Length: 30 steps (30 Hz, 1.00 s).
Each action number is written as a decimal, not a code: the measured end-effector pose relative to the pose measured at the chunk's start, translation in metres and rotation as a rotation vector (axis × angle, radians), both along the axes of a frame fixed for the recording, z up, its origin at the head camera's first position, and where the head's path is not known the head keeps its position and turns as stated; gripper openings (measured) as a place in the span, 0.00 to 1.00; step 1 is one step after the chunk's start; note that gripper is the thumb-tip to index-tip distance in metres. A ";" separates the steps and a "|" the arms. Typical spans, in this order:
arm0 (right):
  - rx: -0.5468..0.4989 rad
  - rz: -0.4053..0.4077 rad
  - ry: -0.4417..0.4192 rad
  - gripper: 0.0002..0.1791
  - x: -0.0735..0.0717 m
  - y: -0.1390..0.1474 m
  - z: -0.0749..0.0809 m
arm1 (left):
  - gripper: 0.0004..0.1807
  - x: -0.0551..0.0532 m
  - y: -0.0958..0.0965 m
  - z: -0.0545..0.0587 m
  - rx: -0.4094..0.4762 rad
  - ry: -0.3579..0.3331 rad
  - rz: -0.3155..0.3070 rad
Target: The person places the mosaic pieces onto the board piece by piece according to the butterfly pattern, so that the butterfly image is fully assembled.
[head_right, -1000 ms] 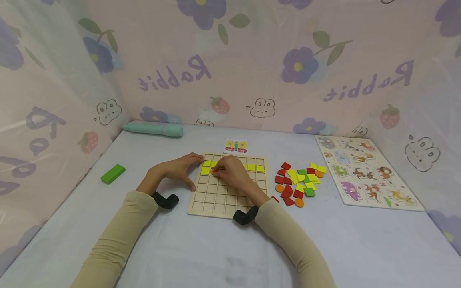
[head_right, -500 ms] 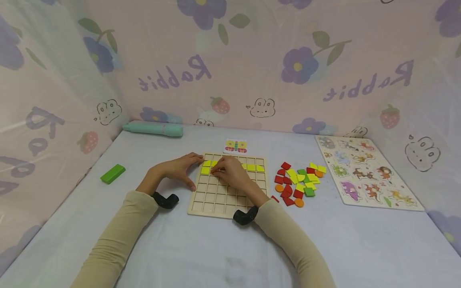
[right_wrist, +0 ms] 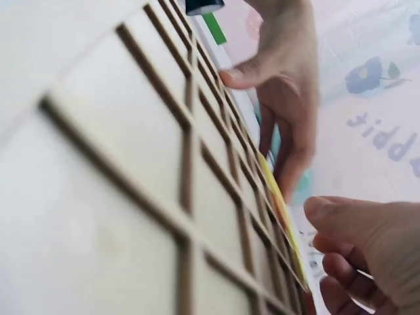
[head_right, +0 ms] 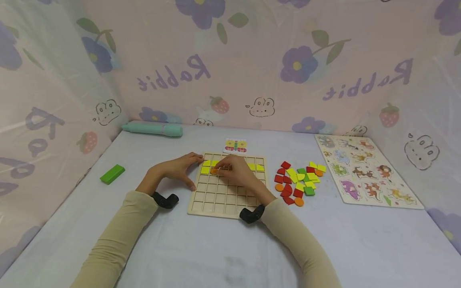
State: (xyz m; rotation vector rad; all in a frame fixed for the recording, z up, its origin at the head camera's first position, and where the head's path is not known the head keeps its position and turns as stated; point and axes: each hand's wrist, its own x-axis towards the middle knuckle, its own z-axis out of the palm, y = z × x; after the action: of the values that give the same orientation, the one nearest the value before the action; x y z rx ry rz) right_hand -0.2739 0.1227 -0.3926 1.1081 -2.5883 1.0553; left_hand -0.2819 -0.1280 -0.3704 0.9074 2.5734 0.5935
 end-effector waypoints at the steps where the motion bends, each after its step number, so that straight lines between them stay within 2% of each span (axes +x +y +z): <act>1: -0.007 -0.024 -0.014 0.07 0.001 0.006 0.002 | 0.54 0.000 0.000 0.000 -0.005 0.000 0.005; 8: 0.006 -0.197 -0.046 0.07 0.011 0.066 0.018 | 0.55 -0.001 0.002 -0.002 -0.038 0.014 0.020; 16: 0.037 -0.393 -0.070 0.10 0.018 0.124 0.024 | 0.54 -0.001 0.001 -0.003 -0.032 0.022 0.016; 22: 0.098 -0.473 -0.090 0.12 0.019 0.151 0.030 | 0.54 -0.001 0.001 -0.003 -0.030 0.017 0.021; 30: 0.252 -0.551 -0.234 0.19 0.018 0.181 0.031 | 0.55 0.000 0.002 -0.003 -0.035 0.012 0.026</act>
State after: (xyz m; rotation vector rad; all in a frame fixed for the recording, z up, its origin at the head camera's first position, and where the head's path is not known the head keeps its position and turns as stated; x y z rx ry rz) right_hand -0.2557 0.3037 -0.3617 0.2616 -3.0033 0.7768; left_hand -0.2824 -0.1264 -0.3733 0.8703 2.6009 0.5505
